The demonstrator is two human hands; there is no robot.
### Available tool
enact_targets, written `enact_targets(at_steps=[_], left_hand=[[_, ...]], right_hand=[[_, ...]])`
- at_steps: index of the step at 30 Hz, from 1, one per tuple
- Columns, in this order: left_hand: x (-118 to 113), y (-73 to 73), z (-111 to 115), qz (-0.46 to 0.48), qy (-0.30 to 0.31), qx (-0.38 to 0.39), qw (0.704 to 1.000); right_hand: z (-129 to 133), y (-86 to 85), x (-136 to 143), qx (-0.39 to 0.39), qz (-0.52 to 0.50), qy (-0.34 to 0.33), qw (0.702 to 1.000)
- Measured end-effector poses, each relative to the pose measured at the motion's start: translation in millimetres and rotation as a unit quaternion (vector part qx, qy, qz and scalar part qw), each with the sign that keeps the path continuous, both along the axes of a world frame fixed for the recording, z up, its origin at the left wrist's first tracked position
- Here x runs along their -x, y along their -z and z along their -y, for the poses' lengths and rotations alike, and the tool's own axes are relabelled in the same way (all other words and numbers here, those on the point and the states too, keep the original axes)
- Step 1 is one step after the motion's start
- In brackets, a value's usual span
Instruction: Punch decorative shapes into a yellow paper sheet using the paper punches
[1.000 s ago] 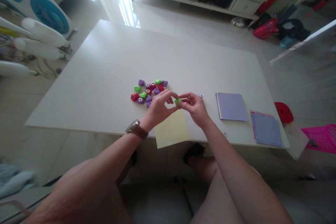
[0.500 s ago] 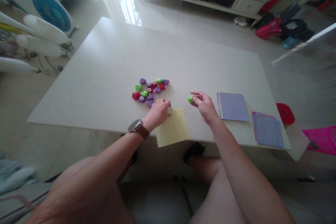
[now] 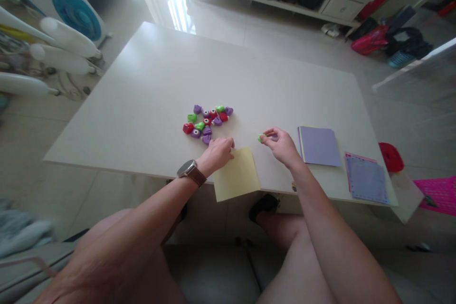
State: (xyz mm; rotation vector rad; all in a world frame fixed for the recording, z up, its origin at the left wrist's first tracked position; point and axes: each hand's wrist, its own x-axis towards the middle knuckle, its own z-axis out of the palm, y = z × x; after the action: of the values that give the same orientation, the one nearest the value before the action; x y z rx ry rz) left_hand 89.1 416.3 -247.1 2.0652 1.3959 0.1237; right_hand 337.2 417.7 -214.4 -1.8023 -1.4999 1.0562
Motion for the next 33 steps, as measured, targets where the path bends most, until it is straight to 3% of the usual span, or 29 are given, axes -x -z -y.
enact_targets(at_steps=[8, 18, 25, 33], left_hand=[[0.5, 0.8, -0.3, 0.012, 0.015, -0.02, 1.0], [0.3, -8.8, 1.5, 0.038, 0.04, -0.03, 0.998], [-0.7, -9.2, 0.7, 0.044, 0.04, -0.027, 0.998], [-1.2, -12.8, 1.5, 0.042, 0.043, -0.032, 0.998]], right_hand=[[1.2, -4.1, -3.2, 0.026, 0.025, -0.025, 0.999], [5.5, -13.6, -9.9, 0.086, 0.086, -0.099, 0.988], [9.0, -12.0, -3.8, 0.052, 0.15, -0.164, 0.973], [7.5, -9.1, -9.3, 0.108, 0.105, -0.163, 0.975]])
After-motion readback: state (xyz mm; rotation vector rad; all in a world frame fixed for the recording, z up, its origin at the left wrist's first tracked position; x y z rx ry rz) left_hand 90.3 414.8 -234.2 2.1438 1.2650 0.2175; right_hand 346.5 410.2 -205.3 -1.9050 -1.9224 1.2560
